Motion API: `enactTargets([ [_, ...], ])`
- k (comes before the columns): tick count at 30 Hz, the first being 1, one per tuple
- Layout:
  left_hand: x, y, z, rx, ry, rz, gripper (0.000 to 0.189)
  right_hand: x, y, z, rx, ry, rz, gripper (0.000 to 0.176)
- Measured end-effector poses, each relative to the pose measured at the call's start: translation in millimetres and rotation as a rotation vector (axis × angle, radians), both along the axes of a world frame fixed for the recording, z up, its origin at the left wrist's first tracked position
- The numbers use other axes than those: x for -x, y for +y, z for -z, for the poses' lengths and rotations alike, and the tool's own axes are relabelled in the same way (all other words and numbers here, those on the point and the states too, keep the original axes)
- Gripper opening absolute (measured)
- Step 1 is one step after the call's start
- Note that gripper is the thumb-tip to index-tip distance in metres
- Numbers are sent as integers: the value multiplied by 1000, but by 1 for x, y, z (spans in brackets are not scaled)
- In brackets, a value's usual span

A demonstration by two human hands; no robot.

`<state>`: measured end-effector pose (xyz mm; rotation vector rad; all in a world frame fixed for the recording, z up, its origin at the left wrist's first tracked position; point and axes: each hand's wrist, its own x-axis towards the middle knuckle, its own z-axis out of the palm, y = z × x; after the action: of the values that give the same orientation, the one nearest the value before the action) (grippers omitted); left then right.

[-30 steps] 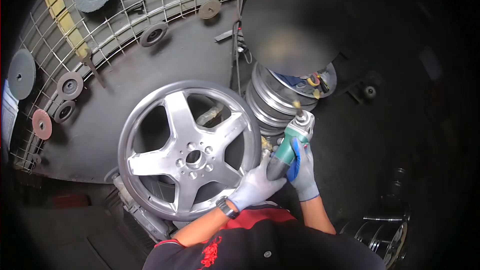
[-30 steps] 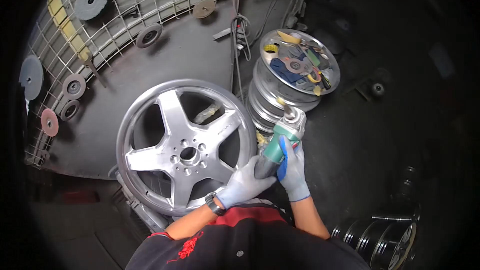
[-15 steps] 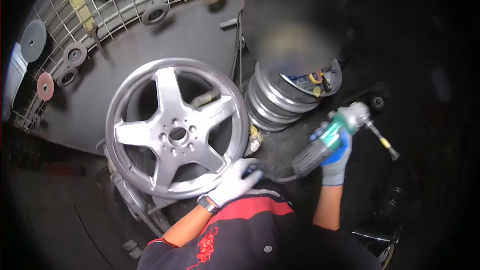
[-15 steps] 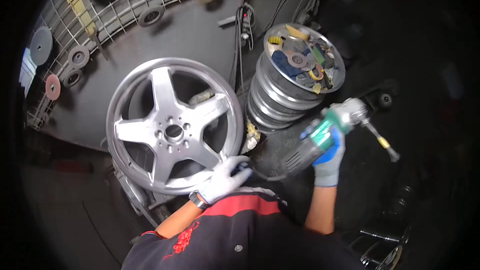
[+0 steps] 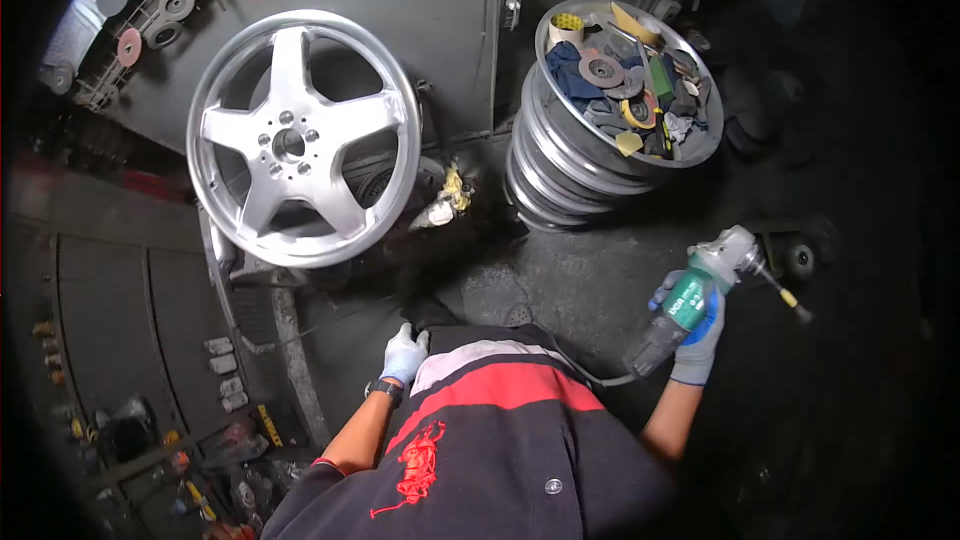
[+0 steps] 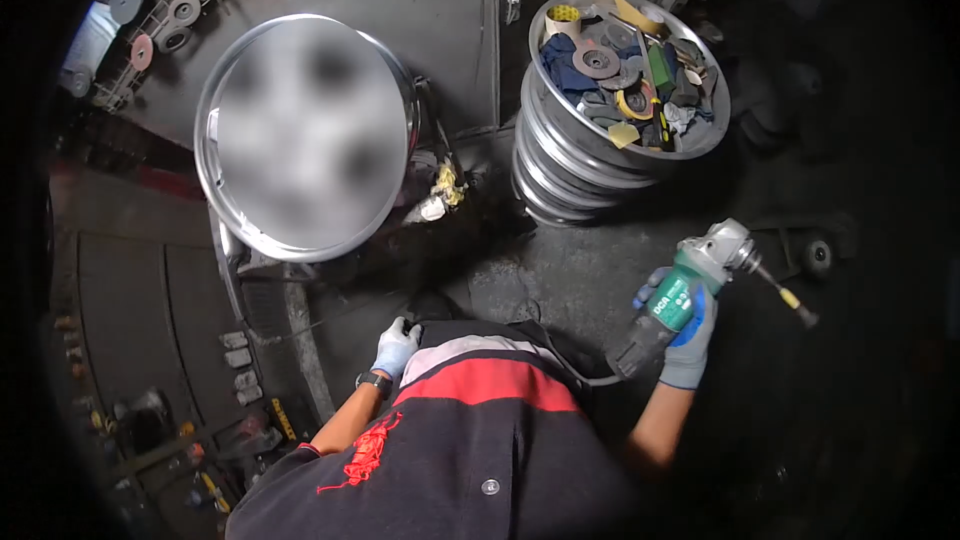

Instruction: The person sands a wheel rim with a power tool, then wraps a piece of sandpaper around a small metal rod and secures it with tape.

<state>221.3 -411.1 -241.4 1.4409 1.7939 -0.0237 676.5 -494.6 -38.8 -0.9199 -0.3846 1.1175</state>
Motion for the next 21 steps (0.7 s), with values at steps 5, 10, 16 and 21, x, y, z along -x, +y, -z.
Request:
enactTargets([
  [5, -14, -38, -59, -14, -209, -18, 32, -48, -11, 6, -124, 54, -229, 77],
  [10, -35, -44, -125, 131, -312, 136, 27, -46, -8, 49, 149, -453, -230, 68],
  [16, -116, 7, -210, -654, -343, 184, 40, 39, 52, 36, 190, -397, -851, 64],
  [21, -164, 40, -285, -1009, -193, 584, 51, 121, 101, 48, -341, -395, -967, 63],
])
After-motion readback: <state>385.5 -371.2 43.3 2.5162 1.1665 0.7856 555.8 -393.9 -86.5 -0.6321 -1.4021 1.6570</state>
